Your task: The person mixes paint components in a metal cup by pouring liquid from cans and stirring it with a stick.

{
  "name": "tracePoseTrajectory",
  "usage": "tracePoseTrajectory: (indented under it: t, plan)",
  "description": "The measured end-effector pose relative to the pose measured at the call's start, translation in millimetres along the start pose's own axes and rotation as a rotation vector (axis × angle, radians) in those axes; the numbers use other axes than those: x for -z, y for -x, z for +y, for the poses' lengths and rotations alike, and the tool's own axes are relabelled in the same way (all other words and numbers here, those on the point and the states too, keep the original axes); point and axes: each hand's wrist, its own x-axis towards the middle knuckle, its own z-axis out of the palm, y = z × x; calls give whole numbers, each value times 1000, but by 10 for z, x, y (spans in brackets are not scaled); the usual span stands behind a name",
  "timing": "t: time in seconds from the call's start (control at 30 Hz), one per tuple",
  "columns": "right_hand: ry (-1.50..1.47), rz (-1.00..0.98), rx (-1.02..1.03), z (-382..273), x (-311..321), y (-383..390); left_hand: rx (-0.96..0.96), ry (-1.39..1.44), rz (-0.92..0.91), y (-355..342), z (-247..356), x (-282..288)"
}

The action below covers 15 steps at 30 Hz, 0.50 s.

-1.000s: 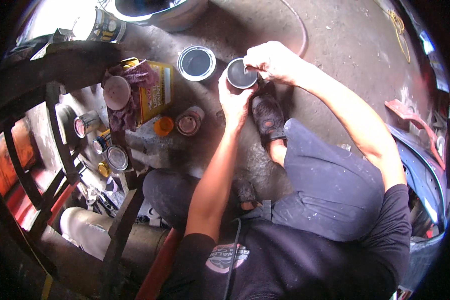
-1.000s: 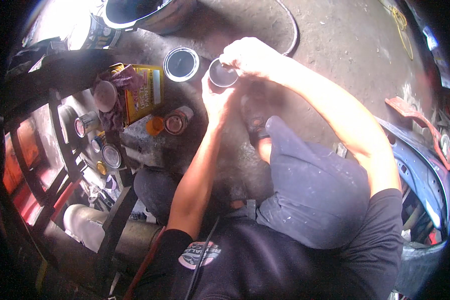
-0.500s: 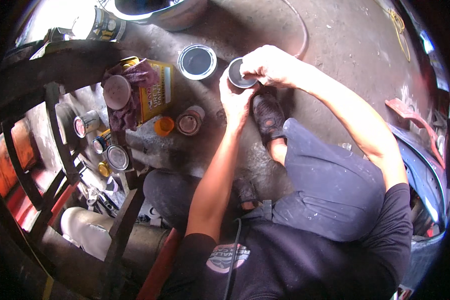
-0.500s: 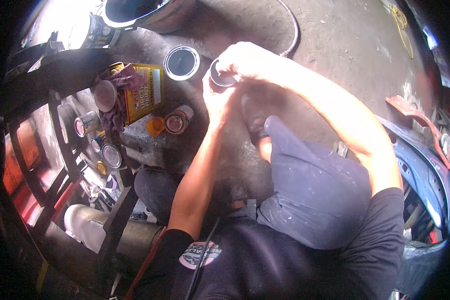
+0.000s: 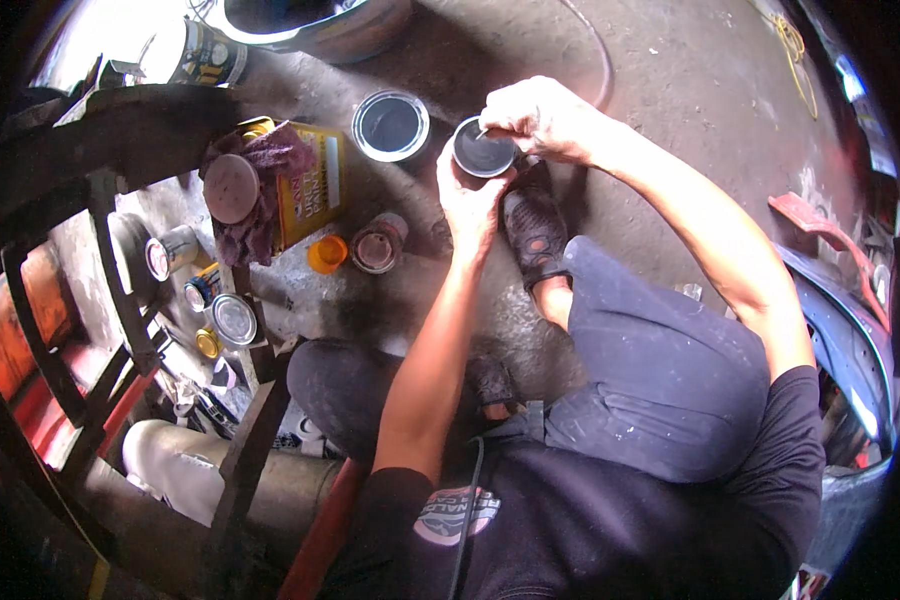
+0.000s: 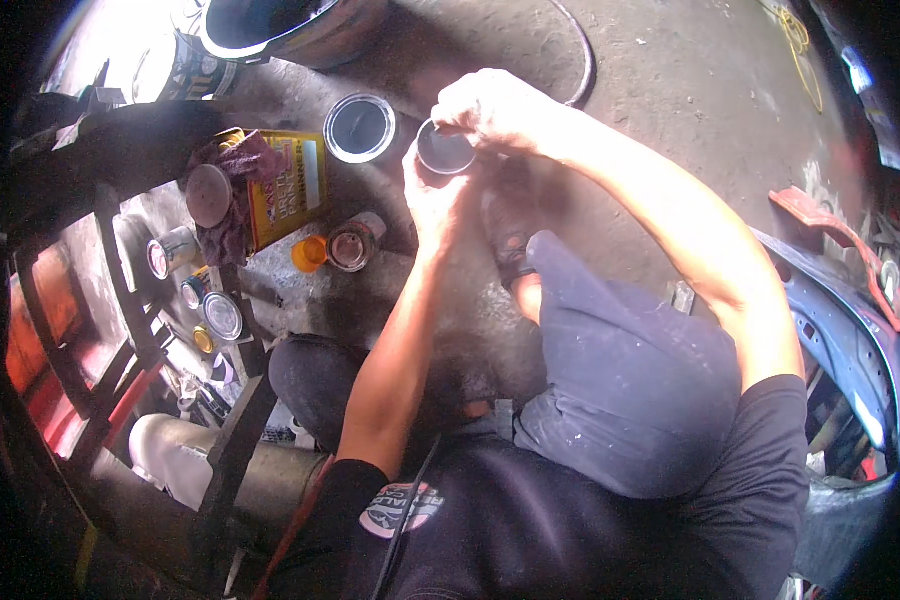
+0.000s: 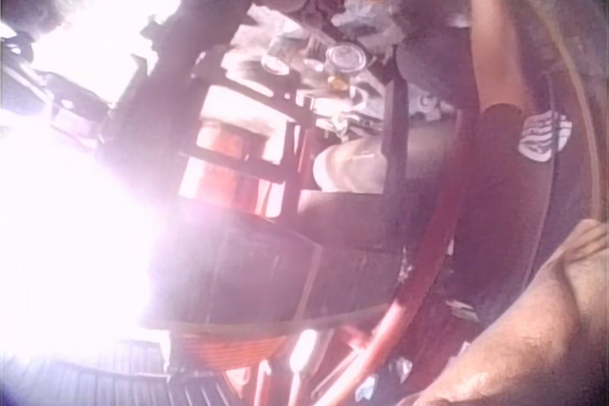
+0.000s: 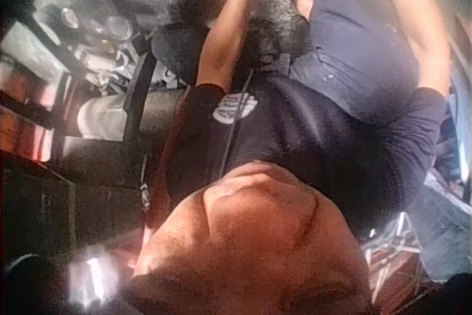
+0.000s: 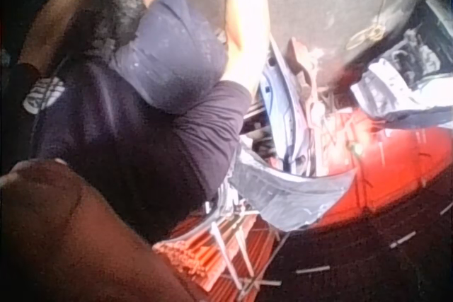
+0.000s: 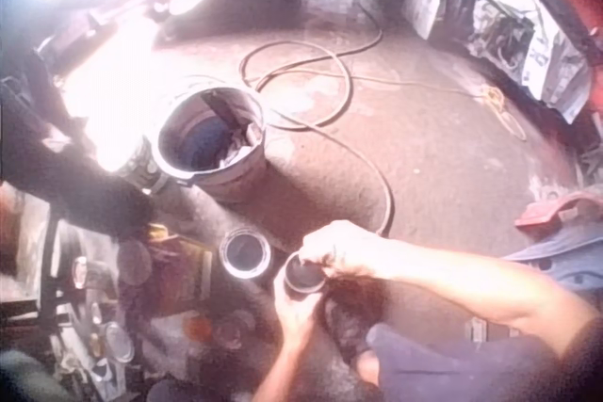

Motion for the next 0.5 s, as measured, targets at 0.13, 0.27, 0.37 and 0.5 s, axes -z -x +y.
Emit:
tracePoseTrajectory:
  t: [0.13,0.27,0.37,0.5]
  plan:
    - [-64,-183,-4,6,-20,4,-33,-74,-4,9,55,-16]
    - [102,-165,-115,42,-16,4,-19,-63,31,35,68,-27]
    - [-50,-105,-3,40,-20,-14,-44,-49,10,15,66,-15]
    - [-35,-148,-20,48,2,-3,-25,-167,20,3,77,8]
